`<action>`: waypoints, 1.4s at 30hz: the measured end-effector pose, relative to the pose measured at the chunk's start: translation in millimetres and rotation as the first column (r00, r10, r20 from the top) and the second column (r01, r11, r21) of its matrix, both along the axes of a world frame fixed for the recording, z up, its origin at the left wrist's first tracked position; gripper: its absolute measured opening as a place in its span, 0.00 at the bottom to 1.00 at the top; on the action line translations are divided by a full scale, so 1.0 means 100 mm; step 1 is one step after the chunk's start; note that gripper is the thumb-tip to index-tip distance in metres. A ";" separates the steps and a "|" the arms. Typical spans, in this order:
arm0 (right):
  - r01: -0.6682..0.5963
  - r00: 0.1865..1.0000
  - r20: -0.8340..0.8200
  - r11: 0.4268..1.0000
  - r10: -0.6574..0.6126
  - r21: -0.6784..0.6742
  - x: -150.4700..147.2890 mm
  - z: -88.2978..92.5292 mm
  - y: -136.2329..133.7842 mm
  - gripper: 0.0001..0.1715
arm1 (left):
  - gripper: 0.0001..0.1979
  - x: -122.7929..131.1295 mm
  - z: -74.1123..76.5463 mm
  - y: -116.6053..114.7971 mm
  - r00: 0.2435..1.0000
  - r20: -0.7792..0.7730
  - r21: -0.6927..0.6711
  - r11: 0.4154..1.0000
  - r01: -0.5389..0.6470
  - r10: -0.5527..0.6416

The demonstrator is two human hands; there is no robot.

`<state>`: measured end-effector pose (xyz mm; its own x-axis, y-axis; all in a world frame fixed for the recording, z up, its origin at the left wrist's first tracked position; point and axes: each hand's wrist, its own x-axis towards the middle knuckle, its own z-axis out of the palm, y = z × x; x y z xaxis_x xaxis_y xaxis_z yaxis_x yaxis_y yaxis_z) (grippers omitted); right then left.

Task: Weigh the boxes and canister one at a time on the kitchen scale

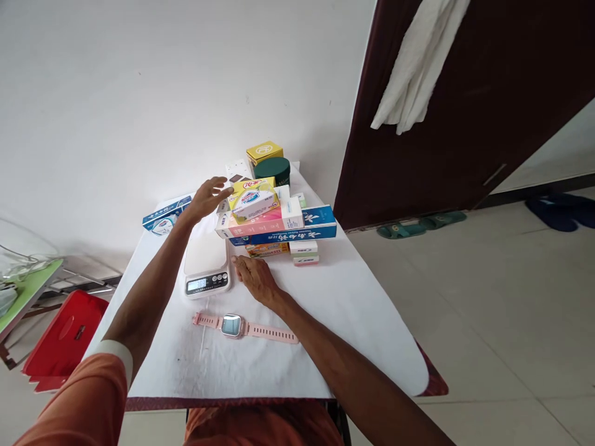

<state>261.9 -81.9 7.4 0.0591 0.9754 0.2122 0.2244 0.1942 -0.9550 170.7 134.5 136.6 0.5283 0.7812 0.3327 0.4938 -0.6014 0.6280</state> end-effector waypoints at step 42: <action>0.040 0.999 0.035 0.997 -0.038 -0.061 -0.02 0.03 -0.03 0.43 | 0.32 -1.56 -0.70 -1.02 0.972 -0.233 -0.016 1.000 -0.015 0.011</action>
<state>260.3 -85.4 10.2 0.0911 0.9838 0.1547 0.2628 0.1261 -0.9566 14.5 32.3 66.6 0.5797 0.7929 0.1876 0.6355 -0.5841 0.5051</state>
